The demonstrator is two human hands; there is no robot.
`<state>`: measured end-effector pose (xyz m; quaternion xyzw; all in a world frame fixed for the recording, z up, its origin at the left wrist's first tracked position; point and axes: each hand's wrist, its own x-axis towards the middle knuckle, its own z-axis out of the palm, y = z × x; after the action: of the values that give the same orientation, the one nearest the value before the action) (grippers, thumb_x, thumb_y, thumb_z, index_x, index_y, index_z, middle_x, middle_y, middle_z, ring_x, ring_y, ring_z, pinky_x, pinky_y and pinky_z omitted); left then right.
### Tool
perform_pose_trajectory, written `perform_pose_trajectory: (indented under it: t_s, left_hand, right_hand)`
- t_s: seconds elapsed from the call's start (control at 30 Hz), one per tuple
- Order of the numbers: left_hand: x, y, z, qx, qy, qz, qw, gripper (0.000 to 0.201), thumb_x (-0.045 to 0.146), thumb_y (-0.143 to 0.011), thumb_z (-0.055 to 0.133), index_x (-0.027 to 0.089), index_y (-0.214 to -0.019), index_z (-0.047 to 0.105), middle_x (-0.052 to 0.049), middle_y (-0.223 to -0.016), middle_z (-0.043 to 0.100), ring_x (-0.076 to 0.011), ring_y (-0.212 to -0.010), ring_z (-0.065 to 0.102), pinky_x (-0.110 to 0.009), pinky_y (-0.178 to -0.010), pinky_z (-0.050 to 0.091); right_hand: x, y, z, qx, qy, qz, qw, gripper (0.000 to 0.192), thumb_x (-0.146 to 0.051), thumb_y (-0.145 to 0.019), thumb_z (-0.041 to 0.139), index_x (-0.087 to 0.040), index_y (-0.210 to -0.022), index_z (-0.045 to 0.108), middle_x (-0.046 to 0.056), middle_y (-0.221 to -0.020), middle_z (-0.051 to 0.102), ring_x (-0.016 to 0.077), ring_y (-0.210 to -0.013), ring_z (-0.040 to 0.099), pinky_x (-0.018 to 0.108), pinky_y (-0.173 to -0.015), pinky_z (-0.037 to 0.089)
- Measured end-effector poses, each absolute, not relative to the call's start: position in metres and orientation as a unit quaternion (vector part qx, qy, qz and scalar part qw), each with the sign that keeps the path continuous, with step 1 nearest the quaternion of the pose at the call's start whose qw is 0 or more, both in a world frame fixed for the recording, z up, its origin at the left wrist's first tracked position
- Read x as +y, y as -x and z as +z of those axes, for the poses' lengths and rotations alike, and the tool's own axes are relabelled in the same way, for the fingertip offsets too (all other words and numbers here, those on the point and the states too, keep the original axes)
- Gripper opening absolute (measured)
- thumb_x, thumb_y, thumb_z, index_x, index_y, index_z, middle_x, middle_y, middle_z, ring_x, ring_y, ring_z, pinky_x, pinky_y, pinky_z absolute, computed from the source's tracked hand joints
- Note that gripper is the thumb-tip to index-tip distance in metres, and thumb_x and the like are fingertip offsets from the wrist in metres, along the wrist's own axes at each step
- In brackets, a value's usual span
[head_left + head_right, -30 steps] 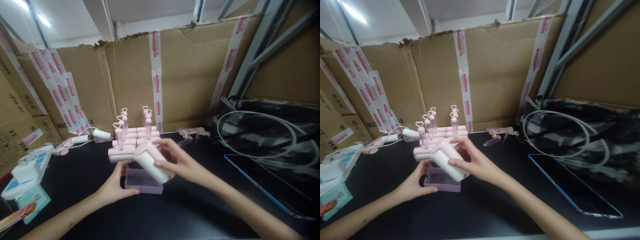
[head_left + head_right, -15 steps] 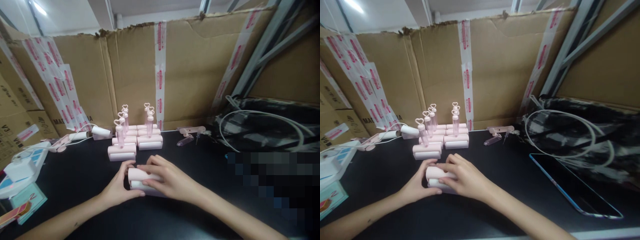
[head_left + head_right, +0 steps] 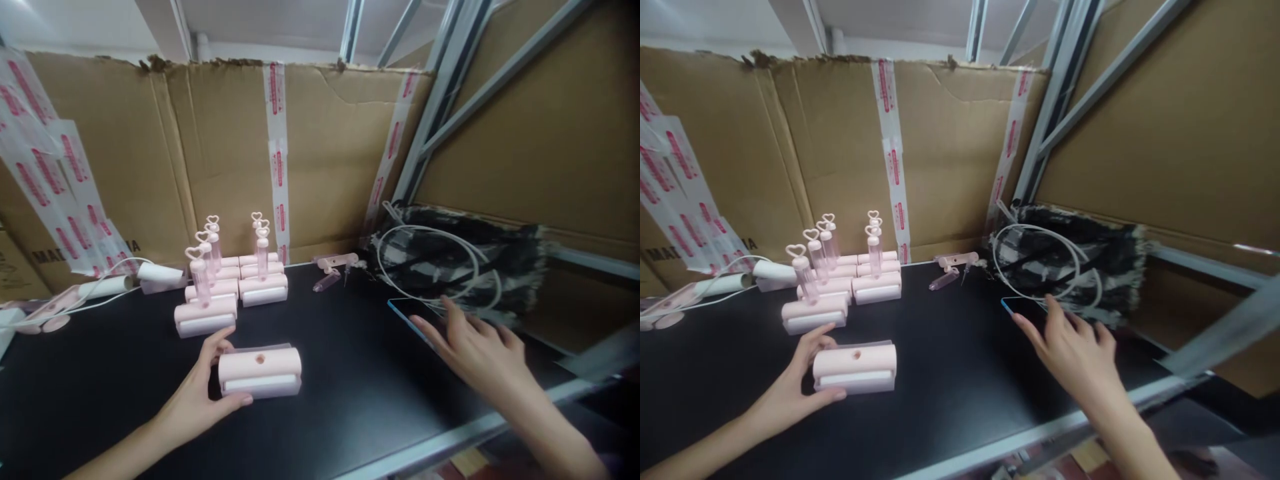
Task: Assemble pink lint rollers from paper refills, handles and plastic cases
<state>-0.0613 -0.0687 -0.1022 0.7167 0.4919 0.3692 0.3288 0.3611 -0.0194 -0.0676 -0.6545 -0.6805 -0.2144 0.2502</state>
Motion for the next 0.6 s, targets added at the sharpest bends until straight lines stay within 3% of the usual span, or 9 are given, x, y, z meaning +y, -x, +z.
perform_pose_trajectory:
  t_s: [0.03, 0.1, 0.23, 0.37, 0.6]
  left_hand:
    - [-0.069, 0.061, -0.102, 0.494, -0.717, 0.368, 0.327, 0.083, 0.029, -0.07, 0.069, 0.031, -0.135, 0.017, -0.004, -0.112, 0.048, -0.0221, -0.108, 0.053, -0.038, -0.097, 0.039]
    - [-0.069, 0.06, -0.101, 0.495, -0.718, 0.369, 0.323, 0.081, 0.029, -0.071, 0.068, 0.031, -0.134, 0.018, -0.004, -0.112, 0.048, -0.0219, -0.107, 0.054, -0.038, -0.098, 0.038]
    - [-0.07, 0.061, -0.1, 0.495, -0.721, 0.361, 0.324, 0.076, 0.029, -0.073, 0.066, 0.032, -0.133, 0.019, -0.003, -0.112, 0.047, -0.0211, -0.106, 0.054, -0.038, -0.098, 0.037]
    - [-0.069, 0.062, -0.102, 0.496, -0.726, 0.347, 0.327, 0.075, 0.03, -0.074, 0.066, 0.032, -0.132, 0.019, -0.003, -0.113, 0.046, -0.0213, -0.107, 0.054, -0.038, -0.098, 0.037]
    - [-0.072, 0.058, -0.096, 0.499, -0.722, 0.357, 0.319, 0.078, 0.028, -0.072, 0.066, 0.029, -0.135, 0.02, -0.004, -0.112, 0.049, -0.0218, -0.107, 0.053, -0.037, -0.098, 0.038]
  right_hand:
    - [-0.019, -0.376, -0.074, -0.686, 0.66, -0.195, 0.236, 0.041, -0.046, -0.085, 0.029, -0.026, -0.098, 0.062, 0.019, -0.099, 0.063, 0.0425, -0.079, 0.061, 0.074, -0.077, 0.032]
    - [-0.019, -0.394, -0.076, -0.675, 0.677, -0.135, 0.261, 0.037, -0.048, -0.084, 0.031, -0.03, -0.102, 0.058, 0.014, -0.097, 0.064, 0.0413, -0.081, 0.061, 0.07, -0.081, 0.035]
    - [-0.025, -0.386, -0.045, -0.598, 0.681, -0.038, 0.421, 0.045, -0.053, -0.089, 0.025, -0.032, -0.127, 0.039, 0.01, -0.11, 0.061, 0.0381, -0.108, 0.053, 0.056, -0.091, 0.039]
    - [-0.017, -0.357, -0.021, -0.619, 0.618, -0.02, 0.485, 0.041, -0.05, -0.089, 0.036, -0.026, -0.12, 0.047, 0.01, -0.105, 0.063, 0.0316, -0.101, 0.057, 0.048, -0.091, 0.041]
    - [0.084, -0.308, -0.041, -0.766, 0.554, -0.017, 0.325, 0.032, -0.03, -0.082, 0.049, -0.016, -0.11, 0.055, 0.012, -0.108, 0.061, 0.0241, -0.1, 0.058, 0.035, -0.089, 0.043]
